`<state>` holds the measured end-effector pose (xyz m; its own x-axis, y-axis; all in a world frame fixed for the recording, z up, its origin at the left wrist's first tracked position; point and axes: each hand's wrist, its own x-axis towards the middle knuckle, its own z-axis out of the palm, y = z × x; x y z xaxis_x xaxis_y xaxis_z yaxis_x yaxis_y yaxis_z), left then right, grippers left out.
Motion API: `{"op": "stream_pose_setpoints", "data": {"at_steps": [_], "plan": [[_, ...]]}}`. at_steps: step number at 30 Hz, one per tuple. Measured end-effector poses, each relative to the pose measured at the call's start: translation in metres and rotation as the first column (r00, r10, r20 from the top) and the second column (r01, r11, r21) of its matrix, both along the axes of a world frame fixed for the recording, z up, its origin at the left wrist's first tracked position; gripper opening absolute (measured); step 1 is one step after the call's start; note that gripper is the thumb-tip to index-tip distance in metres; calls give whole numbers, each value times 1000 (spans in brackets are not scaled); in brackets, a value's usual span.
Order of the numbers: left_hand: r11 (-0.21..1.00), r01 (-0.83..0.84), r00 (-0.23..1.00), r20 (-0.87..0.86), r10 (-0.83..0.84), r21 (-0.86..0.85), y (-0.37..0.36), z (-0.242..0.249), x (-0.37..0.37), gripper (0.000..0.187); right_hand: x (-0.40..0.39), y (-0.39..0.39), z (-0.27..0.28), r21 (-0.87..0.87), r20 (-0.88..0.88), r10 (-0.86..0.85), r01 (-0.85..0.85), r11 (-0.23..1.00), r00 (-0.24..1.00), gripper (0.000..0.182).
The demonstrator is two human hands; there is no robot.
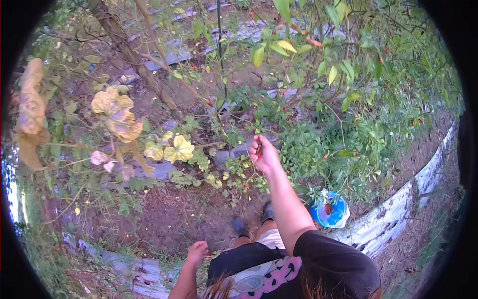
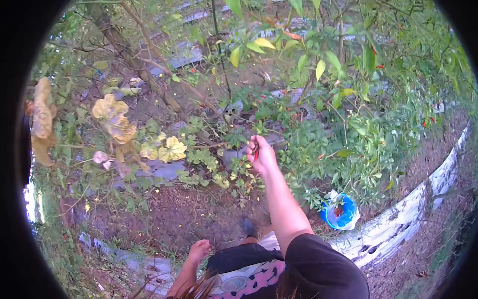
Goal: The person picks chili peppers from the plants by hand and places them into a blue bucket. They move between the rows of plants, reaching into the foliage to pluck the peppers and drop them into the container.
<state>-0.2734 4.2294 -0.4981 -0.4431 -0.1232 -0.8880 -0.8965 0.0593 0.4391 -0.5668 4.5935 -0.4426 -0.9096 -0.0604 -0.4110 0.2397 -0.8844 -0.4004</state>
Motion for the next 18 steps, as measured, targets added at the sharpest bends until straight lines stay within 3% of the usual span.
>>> {"op": "stream_pose_setpoints", "data": {"at_steps": [4, 8, 11, 13, 15, 18], "plan": [[986, -157, 984, -73, 161, 53, -15, 24, 25, 20, -29, 12, 49, 264, -72, -25, 43, 964, 997, 18], [968, -244, 968, -83, 239, -59, -5, 59, 37, 18, -24, 11, 111, 439, -184, 80, 9, 898, 980, 16], [956, -285, 955, -111, 276, -75, -1, 64, 42, 19, -25, -13, 157, 703, -162, 224, -47, 709, 961, 17], [951, -305, 945, -141, 295, -55, 2, 63, 39, 21, -62, -30, 137, 834, -360, 257, 186, 519, 897, 25], [956, -291, 940, -197, 278, -40, 6, 66, 32, 22, -85, -47, 142, 845, -476, 332, 319, 429, 814, 25], [961, -277, 927, -269, 263, -13, 13, 72, 24, 23, -95, -55, 153, 932, -283, 524, 102, 347, 803, 23]]}}
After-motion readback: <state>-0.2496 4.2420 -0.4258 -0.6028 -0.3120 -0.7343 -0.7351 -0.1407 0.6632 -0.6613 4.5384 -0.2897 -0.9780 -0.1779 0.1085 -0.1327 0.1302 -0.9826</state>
